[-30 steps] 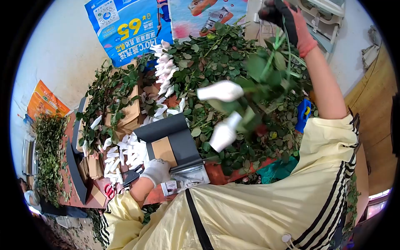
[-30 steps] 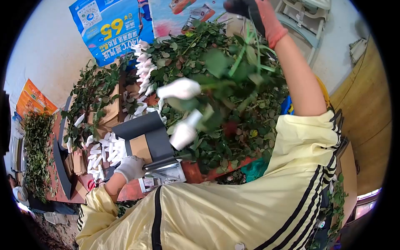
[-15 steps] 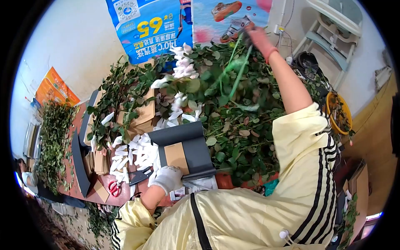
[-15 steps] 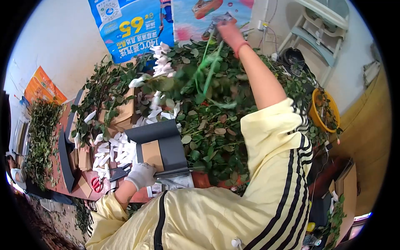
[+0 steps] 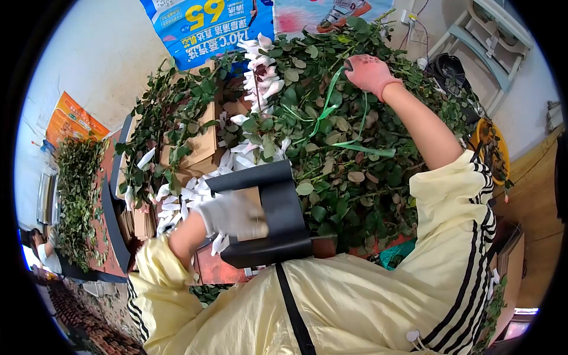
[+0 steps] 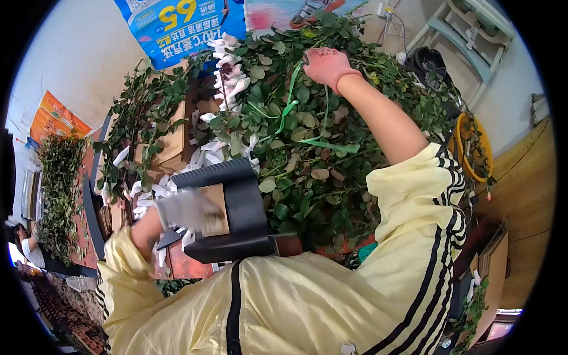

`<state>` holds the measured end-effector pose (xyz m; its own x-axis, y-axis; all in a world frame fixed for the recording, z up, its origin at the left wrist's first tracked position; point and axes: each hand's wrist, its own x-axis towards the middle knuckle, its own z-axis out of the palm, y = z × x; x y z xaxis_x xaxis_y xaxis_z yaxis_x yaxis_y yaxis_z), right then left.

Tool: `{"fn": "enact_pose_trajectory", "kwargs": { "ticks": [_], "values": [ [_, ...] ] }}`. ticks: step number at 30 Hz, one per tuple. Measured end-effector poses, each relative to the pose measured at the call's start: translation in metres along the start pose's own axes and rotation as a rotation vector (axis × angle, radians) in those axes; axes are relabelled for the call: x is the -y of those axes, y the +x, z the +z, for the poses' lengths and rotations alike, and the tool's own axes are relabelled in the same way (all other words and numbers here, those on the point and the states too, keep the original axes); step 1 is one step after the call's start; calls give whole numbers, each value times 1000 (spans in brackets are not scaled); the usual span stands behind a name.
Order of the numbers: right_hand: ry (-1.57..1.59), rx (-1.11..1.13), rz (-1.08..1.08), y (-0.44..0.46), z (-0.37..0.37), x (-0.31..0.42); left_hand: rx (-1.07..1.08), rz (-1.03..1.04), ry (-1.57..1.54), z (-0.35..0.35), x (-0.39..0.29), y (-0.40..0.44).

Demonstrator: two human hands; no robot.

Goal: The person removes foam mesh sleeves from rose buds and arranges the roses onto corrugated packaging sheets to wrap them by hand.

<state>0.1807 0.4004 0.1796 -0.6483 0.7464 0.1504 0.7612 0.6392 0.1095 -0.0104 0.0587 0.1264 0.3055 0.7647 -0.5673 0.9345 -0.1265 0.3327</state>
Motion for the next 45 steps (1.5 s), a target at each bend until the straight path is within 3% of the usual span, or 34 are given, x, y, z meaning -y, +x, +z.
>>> {"fn": "enact_pose_trajectory", "kwargs": {
  "ticks": [1,2,4,5,7,9,11,12,15,17,18,21,22,23,24,25,26,27,29,32,36,39,40,43,45],
  "values": [
    [27,-6,15,1,5,-2,-175,56,-22,-21,15,6],
    [29,-4,16,-2,4,-2,-307,36,153,-40,33,21],
    [281,11,17,-11,-3,-2,-577,-132,-114,-77,53,45],
    [281,9,15,-10,-2,-5,-719,-131,-33,-80,78,71],
    [651,92,31,-10,-4,-16,-678,-178,62,-75,123,124],
    [678,187,31,-21,-20,-23,-605,-326,140,-71,140,168],
    [672,-58,25,-32,-4,-36,-595,-393,208,-64,139,193],
    [646,-53,21,-40,-6,-39,-508,-432,262,-70,134,201],
    [574,-35,55,-59,-2,-54,-509,-546,211,-80,128,218],
    [375,-55,-31,-66,0,-62,-573,-554,504,-80,117,219],
    [483,-210,24,-69,13,-64,-552,-533,530,-82,111,219],
    [391,-178,-54,-70,14,-63,-536,-438,597,-76,119,233],
    [593,-119,56,-75,4,-54,-493,-370,579,-78,116,233],
    [593,-114,54,-78,-3,-44,-453,-305,559,-79,114,231],
    [671,-39,46,-80,-8,-36,-593,-190,551,-79,111,227],
    [747,38,37,-83,-10,-31,-593,-195,546,-82,107,224],
    [608,-216,-69,-87,14,-29,-589,-199,529,-91,94,219],
    [472,-197,-170,-96,1,-14,-586,-202,511,-97,87,217],
    [396,13,-178,-108,-2,-2,-604,-211,518,-103,90,218],
    [314,96,-188,-135,-6,-19,-582,-221,558,-109,105,218],
    [413,170,122,-167,-27,-73,-629,-274,625,-102,132,210],
    [841,-78,463,-183,0,-134,-629,-273,630,-101,132,210],
    [839,-86,471,-185,15,-152,-622,-257,619,-102,121,205],
    [813,-269,496,-188,36,-184,-554,-250,596,-106,109,210],
    [-42,-496,497,-183,29,-185,-557,-255,603,-104,115,215]
  ]
}}
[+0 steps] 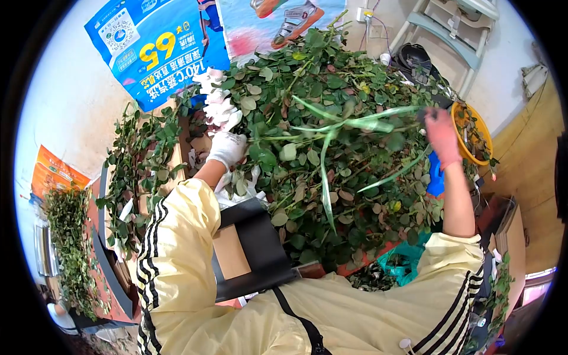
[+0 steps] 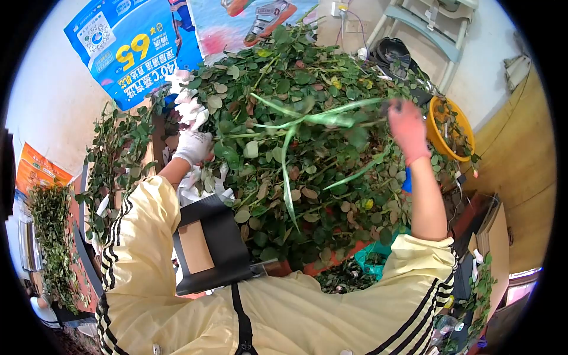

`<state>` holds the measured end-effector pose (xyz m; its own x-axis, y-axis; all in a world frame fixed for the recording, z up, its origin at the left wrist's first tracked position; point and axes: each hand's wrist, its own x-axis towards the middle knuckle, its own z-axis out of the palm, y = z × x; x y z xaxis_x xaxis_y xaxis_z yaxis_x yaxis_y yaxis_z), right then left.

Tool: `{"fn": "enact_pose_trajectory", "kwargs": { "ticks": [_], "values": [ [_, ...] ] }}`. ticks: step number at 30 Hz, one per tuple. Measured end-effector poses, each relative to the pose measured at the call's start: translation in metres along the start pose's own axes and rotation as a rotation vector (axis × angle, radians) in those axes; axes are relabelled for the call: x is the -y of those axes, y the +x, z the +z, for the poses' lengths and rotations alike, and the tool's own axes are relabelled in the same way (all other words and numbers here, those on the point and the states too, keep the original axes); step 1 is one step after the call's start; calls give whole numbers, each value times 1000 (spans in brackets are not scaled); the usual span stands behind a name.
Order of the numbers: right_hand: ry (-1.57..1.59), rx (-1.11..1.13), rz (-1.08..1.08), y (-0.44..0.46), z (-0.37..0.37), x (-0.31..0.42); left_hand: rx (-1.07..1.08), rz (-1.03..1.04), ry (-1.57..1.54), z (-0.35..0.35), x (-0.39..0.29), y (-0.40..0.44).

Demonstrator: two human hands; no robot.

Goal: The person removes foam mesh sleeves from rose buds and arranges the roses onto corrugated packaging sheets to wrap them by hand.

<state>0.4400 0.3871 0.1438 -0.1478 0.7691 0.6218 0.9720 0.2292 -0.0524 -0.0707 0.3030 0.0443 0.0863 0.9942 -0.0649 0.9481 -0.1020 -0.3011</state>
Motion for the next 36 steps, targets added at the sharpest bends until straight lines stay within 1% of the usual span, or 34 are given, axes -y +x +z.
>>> {"fn": "enact_pose_trajectory", "kwargs": {
  "ticks": [2,3,4,5,6,7,8,9,10,11,12,13,14,16,17,18,19,20,22,23,24,25,26,27,28,29,30,32,34,36],
  "values": [
    [268,-79,414,30,-47,-13,-103,-20,48,41,27,-2],
    [569,-109,468,34,-58,-43,-160,-46,51,52,37,-14],
    [874,-146,513,37,-68,-79,-83,-87,65,42,40,-25],
    [1087,-231,458,34,-85,-95,-4,-127,83,32,43,-36],
    [1301,-304,388,26,-103,-110,109,-137,112,37,50,-41],
    [770,-463,27,18,-115,-145,130,-116,89,42,52,-44],
    [619,-550,-36,4,-131,-151,156,-97,60,47,54,-46],
    [594,-614,-31,-10,-147,-145,101,-92,48,41,44,-52],
    [765,-661,23,-19,-156,-131,124,-78,41,22,29,-56],
    [905,-676,28,-25,-156,-112,-11,-32,-45,27,19,-53],
    [1009,-668,29,-34,-153,-92,147,-122,-93,28,8,-42],
    [1046,-626,19,-40,-144,-72,253,-104,-178,7,-1,-38],
    [1033,-558,13,-44,-134,-55,190,-113,-313,11,-7,-33],
    [944,-361,9,-48,-105,-18,70,-11,-501,10,-6,-24],
    [934,-298,0,-50,-91,-1,59,1,-713,0,-1,-26],
    [971,-284,-24,-52,-83,15,40,9,-928,-11,5,-30],
    [1071,-315,-57,-53,-82,28,-123,-14,-1036,-13,11,-38],
    [1213,-363,-101,-53,-87,42,-167,-39,-1084,2,30,-34],
    [1515,-420,-190,-51,-94,74,-197,-271,-1158,-3,54,-58],
    [1635,-381,-239,-45,-91,96,-197,-343,-1156,11,74,-62],
    [1725,-304,-277,-39,-84,120,-152,-420,-1013,2,79,-77],
    [1765,-176,-296,-35,-71,147,-169,-424,-858,16,86,-84],
    [1740,4,-307,-32,-52,177,-186,-426,-708,38,92,-88],
    [1605,237,-306,-28,-24,211,-93,-399,-731,50,97,-89],
    [1395,456,-273,-30,11,241,-120,-337,-647,71,99,-88],
    [1093,621,-563,-21,20,273,-139,-304,-544,70,93,-90],
    [898,664,-636,-28,53,294,-158,-274,-439,68,84,-90],
    [425,673,-842,-41,86,330,-212,-252,-500,70,74,-82],
    [266,684,-884,-46,116,357,-117,-269,-497,61,64,-79],
    [298,739,-901,-44,132,382,56,-309,-477,64,58,-74]
  ]
}}
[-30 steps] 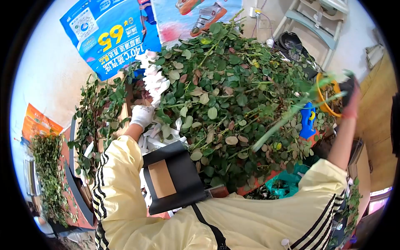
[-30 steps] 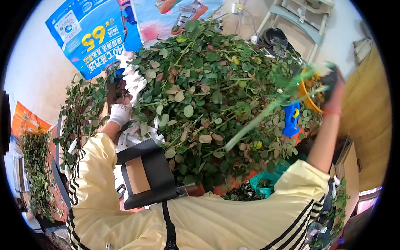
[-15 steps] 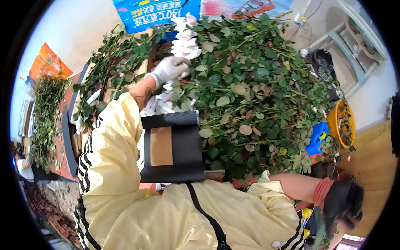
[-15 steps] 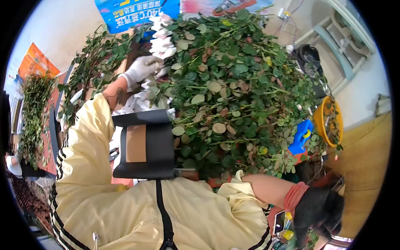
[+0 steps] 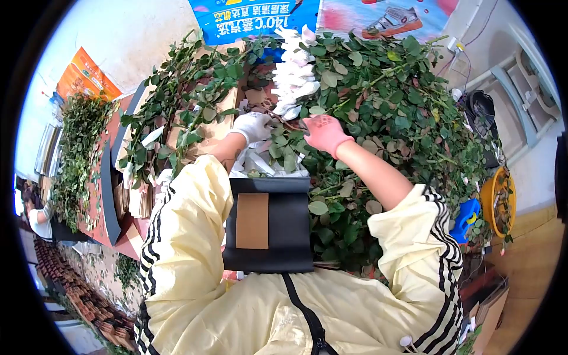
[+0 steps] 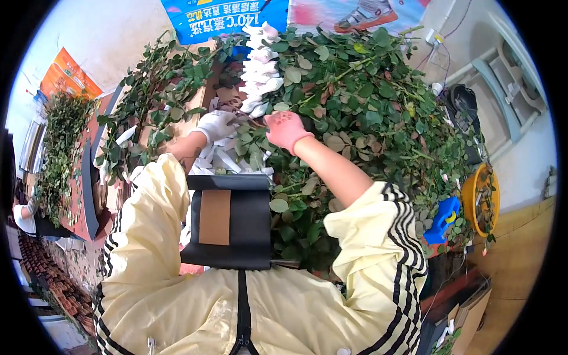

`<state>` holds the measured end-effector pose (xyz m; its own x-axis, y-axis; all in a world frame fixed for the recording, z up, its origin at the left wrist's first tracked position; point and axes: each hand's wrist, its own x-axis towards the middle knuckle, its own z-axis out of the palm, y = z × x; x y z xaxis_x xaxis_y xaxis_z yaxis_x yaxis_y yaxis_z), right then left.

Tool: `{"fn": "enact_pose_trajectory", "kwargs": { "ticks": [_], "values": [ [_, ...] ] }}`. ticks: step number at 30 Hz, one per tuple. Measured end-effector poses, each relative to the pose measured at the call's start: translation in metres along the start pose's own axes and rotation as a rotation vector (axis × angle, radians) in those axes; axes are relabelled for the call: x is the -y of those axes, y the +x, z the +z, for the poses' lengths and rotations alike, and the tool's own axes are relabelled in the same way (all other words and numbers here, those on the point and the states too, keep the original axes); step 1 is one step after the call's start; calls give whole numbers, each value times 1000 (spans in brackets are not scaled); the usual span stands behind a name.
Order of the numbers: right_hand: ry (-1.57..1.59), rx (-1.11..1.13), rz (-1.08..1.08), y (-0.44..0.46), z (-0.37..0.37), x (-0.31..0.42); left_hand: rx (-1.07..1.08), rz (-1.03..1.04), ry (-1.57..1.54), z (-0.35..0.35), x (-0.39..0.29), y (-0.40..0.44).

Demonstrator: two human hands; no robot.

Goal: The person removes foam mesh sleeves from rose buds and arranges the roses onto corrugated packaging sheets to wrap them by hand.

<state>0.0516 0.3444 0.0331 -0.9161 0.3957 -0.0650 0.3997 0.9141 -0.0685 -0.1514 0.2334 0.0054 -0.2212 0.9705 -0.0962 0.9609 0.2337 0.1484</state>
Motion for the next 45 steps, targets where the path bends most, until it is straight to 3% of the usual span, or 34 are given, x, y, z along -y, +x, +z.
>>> {"fn": "enact_pose_trajectory", "kwargs": {
  "ticks": [5,7,8,10,12,15,19,22,24,27,29,30,31,32,33,34,36,38,39,40,41,45],
  "values": [
    [12,89,29,51,30,17,12,12,-57,7,-14,-4],
    [37,133,104,63,42,17,16,110,149,2,-20,-4],
    [39,135,98,64,41,17,125,62,149,-3,-25,-3],
    [157,101,115,62,38,12,21,235,64,20,-13,4],
    [195,109,127,55,30,6,34,267,94,21,-17,3],
    [204,-44,127,39,28,1,36,290,132,23,-25,11],
    [56,-233,140,20,19,-6,278,179,275,12,-43,24],
    [51,-440,313,10,12,-57,138,246,307,33,-18,20],
    [237,-741,237,-14,-13,-80,208,208,270,17,-25,11],
    [928,-646,198,-58,-64,-83,169,161,248,8,-36,12],
    [1012,-768,34,-92,-85,-93,137,179,249,8,-32,21],
    [956,-865,107,-123,-112,-75,116,187,250,9,-28,21],
    [1305,-630,19,-141,-121,-95,125,153,211,2,-32,20],
    [1288,-664,-116,-158,-138,-88,85,156,170,3,-30,19],
    [1389,-761,-110,-170,-144,-87,78,161,166,2,-31,18],
    [1391,-815,17,-179,-152,-83,72,171,165,0,-33,16],
    [1153,-679,176,-179,-153,-72,49,187,197,-2,-36,14],
    [1246,-402,121,-164,-132,-57,24,215,235,-8,-41,12],
    [1183,-273,211,-148,-116,-45,-12,235,271,-13,-43,10],
    [949,-254,142,-124,-84,-49,-48,252,307,-17,-45,7],
    [484,-360,62,-101,-55,-49,-83,276,319,-21,-46,4],
    [235,-218,296,-36,-24,-11,-146,281,408,-35,-58,-8]
  ]
}}
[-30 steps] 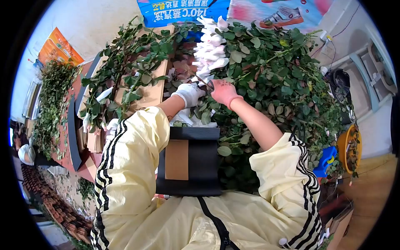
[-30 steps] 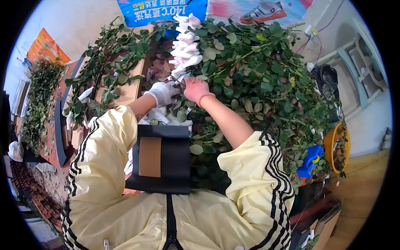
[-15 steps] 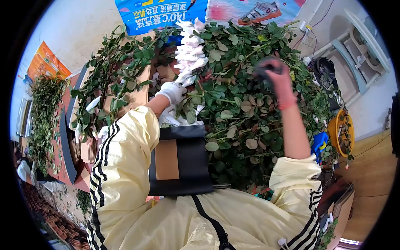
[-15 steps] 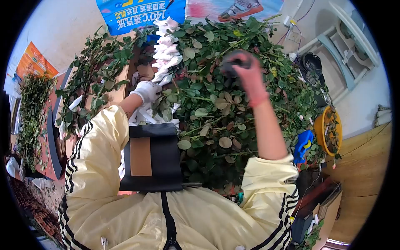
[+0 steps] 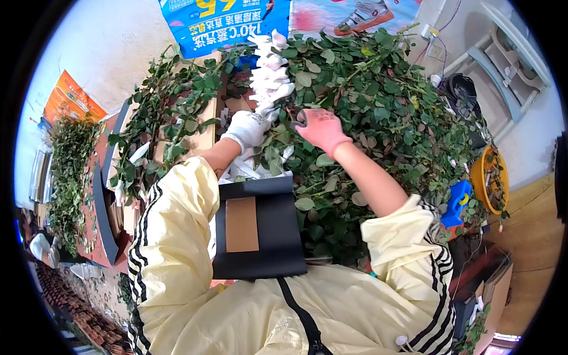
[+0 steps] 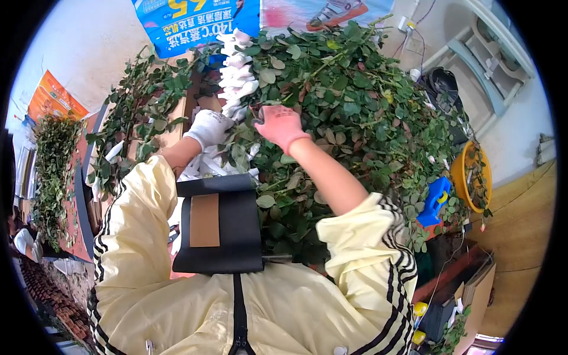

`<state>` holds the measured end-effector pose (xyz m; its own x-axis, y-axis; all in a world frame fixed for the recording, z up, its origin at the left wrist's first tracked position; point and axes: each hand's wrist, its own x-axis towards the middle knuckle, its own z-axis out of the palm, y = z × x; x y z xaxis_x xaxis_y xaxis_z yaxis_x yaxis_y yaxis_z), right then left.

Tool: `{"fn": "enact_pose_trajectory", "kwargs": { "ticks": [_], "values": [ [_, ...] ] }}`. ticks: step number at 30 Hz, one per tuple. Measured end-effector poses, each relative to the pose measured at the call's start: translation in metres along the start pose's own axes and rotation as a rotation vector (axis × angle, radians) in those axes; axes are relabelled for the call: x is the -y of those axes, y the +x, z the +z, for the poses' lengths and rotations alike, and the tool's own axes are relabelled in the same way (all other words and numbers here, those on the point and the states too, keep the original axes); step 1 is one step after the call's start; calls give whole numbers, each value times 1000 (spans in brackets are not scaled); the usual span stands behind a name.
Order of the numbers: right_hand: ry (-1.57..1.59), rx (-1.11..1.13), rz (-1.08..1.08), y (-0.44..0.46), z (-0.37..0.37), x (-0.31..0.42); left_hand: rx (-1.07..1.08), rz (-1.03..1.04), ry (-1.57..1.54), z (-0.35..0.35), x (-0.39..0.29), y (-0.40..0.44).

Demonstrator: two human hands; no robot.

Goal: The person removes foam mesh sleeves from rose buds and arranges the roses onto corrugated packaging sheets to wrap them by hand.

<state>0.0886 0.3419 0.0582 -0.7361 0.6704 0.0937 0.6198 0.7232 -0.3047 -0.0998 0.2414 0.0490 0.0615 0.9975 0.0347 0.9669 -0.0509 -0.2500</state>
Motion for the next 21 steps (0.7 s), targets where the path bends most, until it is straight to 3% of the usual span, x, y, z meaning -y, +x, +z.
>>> {"fn": "enact_pose_trajectory", "kwargs": {
  "ticks": [5,11,13,15,17,19,21],
  "values": [
    [-30,176,125,38,22,9,11,-30,33,-5,-3,-5],
    [-117,-43,24,35,29,-8,-6,-49,1,-4,-11,-1],
    [25,-35,195,37,26,-15,-24,-25,8,1,-11,2],
    [21,-126,171,33,24,-23,-30,-28,-38,-6,-13,4],
    [-94,-266,225,33,17,-34,7,-19,-49,-10,-12,3],
    [-136,-437,250,35,3,-73,211,4,42,-3,-3,-9],
    [-27,-342,248,27,-34,-82,150,-113,-51,11,6,-23]
  ]
}}
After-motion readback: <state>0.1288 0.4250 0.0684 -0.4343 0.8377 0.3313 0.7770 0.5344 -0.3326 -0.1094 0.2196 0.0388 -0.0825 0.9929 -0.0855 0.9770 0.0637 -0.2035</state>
